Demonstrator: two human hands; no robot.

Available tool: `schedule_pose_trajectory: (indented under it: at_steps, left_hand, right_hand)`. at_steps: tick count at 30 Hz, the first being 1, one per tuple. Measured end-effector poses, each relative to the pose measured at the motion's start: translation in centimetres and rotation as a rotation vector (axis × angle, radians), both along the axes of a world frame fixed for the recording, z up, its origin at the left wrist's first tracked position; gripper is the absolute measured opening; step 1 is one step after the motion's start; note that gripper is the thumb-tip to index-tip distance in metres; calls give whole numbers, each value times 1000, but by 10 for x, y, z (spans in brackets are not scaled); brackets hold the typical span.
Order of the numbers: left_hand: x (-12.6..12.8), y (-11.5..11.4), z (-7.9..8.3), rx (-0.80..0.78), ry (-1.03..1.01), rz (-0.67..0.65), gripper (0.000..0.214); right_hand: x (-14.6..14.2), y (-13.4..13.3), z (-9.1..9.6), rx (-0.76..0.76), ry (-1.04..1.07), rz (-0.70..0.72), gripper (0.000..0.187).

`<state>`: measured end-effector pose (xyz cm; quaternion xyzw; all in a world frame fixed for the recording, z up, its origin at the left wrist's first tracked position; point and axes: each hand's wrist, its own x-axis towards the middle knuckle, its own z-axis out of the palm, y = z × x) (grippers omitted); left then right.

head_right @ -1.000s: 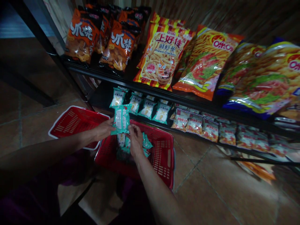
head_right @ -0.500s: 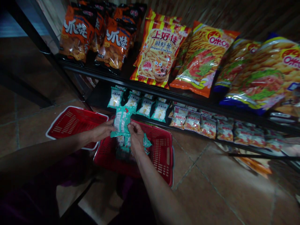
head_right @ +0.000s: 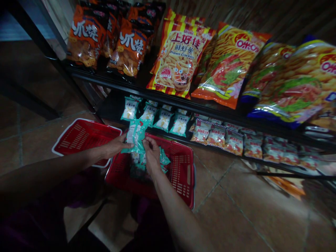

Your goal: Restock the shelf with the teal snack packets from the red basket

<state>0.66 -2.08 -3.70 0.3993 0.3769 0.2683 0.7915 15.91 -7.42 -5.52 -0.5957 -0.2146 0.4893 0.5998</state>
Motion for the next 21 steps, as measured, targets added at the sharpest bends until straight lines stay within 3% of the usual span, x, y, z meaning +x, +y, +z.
schedule_pose_trajectory:
  at_steps: [9, 21]
  left_hand:
    - [-7, -2, 3, 12, 94, -79, 71]
    - [-4, -4, -1, 82, 169, -129, 71]
  right_hand:
    - [-3, 0, 13, 17, 89, 29, 31]
    - [0, 2, 17, 22, 54, 12, 32]
